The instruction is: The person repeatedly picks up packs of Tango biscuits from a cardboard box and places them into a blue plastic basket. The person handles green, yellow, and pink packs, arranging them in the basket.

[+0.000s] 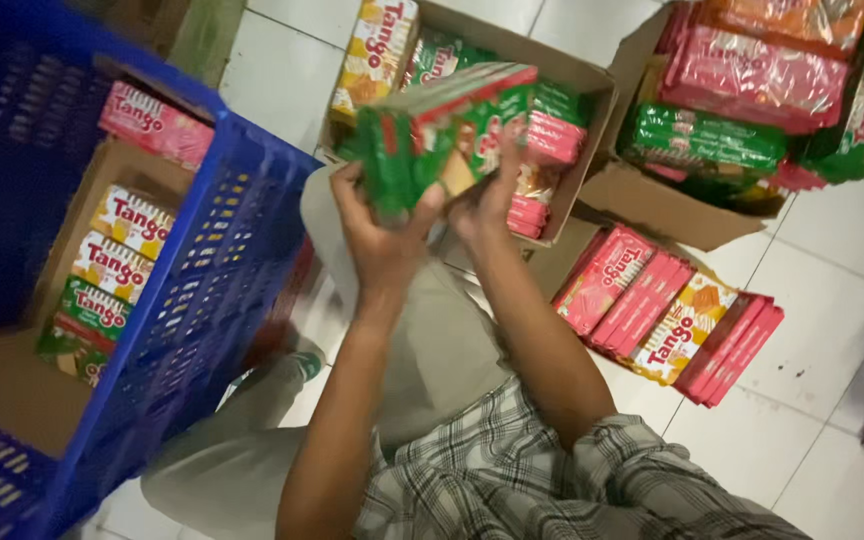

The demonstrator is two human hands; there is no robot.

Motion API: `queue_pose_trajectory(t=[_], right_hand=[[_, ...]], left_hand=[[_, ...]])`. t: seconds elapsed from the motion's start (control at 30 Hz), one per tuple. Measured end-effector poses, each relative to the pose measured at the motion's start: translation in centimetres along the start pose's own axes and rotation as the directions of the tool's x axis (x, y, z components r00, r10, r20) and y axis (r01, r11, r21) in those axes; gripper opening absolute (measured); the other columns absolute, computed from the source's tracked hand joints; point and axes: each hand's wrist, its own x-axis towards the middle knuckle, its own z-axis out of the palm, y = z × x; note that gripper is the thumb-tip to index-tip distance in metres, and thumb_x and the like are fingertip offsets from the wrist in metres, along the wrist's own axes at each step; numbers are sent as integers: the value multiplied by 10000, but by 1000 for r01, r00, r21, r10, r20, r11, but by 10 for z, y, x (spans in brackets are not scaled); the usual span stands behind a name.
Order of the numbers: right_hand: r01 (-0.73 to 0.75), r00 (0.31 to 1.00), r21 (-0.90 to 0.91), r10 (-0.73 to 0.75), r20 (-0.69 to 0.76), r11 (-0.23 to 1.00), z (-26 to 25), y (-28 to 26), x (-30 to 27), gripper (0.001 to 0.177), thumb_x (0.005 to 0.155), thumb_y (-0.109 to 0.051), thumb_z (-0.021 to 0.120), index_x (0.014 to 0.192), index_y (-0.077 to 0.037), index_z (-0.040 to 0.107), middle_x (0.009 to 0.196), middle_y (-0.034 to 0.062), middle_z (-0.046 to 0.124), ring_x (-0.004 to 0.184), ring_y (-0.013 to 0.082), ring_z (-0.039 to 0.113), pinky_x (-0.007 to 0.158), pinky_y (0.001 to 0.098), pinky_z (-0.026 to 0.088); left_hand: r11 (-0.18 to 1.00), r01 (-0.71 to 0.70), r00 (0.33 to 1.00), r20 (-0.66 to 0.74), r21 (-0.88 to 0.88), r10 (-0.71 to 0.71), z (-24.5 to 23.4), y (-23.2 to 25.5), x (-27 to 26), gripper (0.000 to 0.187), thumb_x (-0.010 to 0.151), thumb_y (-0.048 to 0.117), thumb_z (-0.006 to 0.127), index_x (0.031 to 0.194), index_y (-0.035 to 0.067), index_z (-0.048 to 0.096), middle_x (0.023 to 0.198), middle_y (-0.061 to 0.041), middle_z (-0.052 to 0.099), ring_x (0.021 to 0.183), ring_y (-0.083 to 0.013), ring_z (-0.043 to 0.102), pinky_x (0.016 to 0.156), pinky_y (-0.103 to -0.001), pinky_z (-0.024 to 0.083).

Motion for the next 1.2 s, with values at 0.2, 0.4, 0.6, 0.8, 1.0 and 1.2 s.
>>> queue_pose_trajectory(t=[0.2,0.4,0.6,0.8,1.0,1.2], right_hand=[[289,904,-298,-362,-228,910,-109,-33,92,465,823,-342,832,1249,-291,653,950,60,751,781,225,766,668,313,695],[-104,940,-613,-124,-319,783,-113,-99,103,1028,587,-554,755,1476,-98,512,1467,152,592,1297,314,619,1026,455,569],[99,963,-979,232,140,178,-80,-132,111,1066,756,-271,853,1599,-171,208,1459,174,599,1229,326,670,901,439,615],[698,716,-442,555,423,-564,-70,-109,146,996,812,-314,893,1611,-96,339,1411,318,530,1206,511,538,916,618,465],[677,636,-18,573,516,-736,-85,-80,156,1047,834,-837,676,1589,-153,435,1025,278,607,899,462,589,735,550,460],[556,786,-181,443,431,-811,-97,-50,158,726,863,-299,813,1446,-83,439,1281,291,594,1096,486,600,949,656,477]], left_hand=[[940,-163,936,347,301,51,-51,-4,73,494,1024,436,719,1304,73,537,1238,-187,608,1277,-423,578,1103,-575,396],[483,-357,779,540,800,-318,-51,-72,170,481,882,385,698,1211,37,658,1112,-242,668,1048,-446,613,803,-549,485],[237,-98,646,243,966,-724,-43,-109,190,757,844,516,667,1451,145,406,1412,-196,525,1275,-439,538,983,-562,455],[269,-11,484,240,963,-841,-42,-115,193,687,834,478,593,1409,103,553,1441,-179,584,1273,-403,573,998,-453,463],[185,-150,448,234,971,-863,-41,-119,195,828,875,541,598,1468,-23,474,1510,-255,500,1321,-456,523,994,-490,451],[154,-56,391,163,987,-906,-40,-111,194,892,884,518,547,1628,102,285,1678,-132,293,1501,-354,345,1162,-454,343]])
